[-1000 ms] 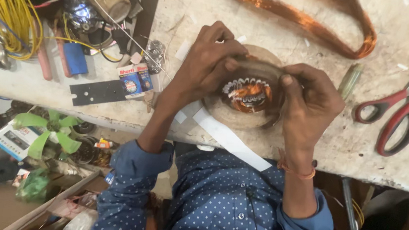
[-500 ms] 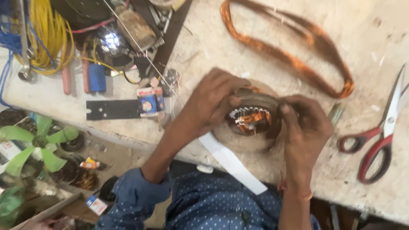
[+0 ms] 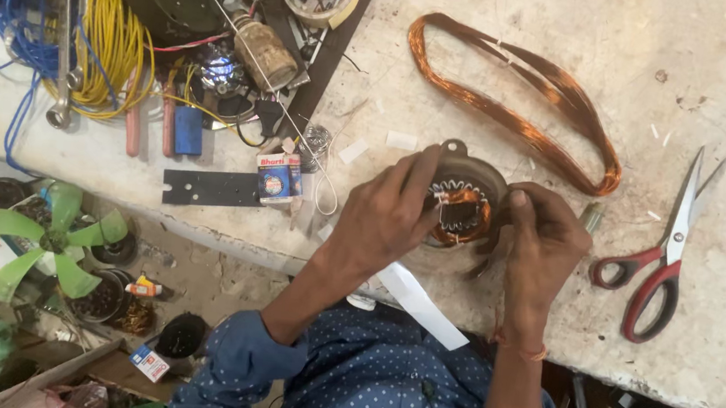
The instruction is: The person winds copper wire around a motor stator core, secures the winding with white tape, and trims excess tape with scissors. The person then wraps the stator with a roll of white insulating tape.
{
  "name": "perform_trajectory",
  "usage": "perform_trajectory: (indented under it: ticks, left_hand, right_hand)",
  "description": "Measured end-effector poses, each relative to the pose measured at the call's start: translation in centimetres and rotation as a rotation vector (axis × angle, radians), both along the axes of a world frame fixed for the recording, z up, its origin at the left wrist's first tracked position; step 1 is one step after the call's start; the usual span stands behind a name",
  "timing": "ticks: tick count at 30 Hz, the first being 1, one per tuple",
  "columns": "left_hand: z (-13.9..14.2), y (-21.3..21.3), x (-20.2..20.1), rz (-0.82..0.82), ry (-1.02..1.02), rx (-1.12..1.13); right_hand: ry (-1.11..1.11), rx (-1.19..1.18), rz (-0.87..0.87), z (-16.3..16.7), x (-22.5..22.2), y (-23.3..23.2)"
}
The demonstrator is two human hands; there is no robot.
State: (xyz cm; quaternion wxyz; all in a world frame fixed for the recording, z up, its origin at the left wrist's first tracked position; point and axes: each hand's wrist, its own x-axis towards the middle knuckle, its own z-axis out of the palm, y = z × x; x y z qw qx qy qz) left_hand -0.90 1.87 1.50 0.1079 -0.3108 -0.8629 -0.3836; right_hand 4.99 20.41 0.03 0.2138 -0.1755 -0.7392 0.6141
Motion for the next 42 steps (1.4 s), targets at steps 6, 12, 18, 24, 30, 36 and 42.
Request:
perform_trajectory:
  ticks: [6,12,18,24,30,36,42]
  left_hand:
    - [3.4,0.3,-1.8,-0.119,-0.336,-0.004]
    - [3.4,0.1,-3.5,-0.404,-0.851,0.012]
    - [2.6,-5.2,-5.6,-0.723,-0.691,0.15]
    - [5.5,-14.1,-6.3,-0.152,-0.662,0.417]
    - [5.4,-19.1,-4.4,0.811,0.385,0.147]
    - [2.1,-8.6,7.5,0.408,0.345,0.077]
    - [-1.9,1.5,7.3,-0.081,0.094,-0.196]
  right_hand:
    - [0.127,-0.319,-0.02,1.1,0.8,1.3]
    - [0.192,-0.541,-0.061,1.4,3.0,4.7]
    - [0.208,-0.497,-0.159,-0.3,4.0,7.0]
    - [0.2,-0.489,-0.22,-1.3,5.0,7.8]
    - [0.173,-0.46,-0.198,-1.9,6.5,8.8]
    - [0.141,-0.486,-0.204,-2.3,6.6,9.0]
    - [0.151,-0.538,-0.207,-2.9,6.7,7.7]
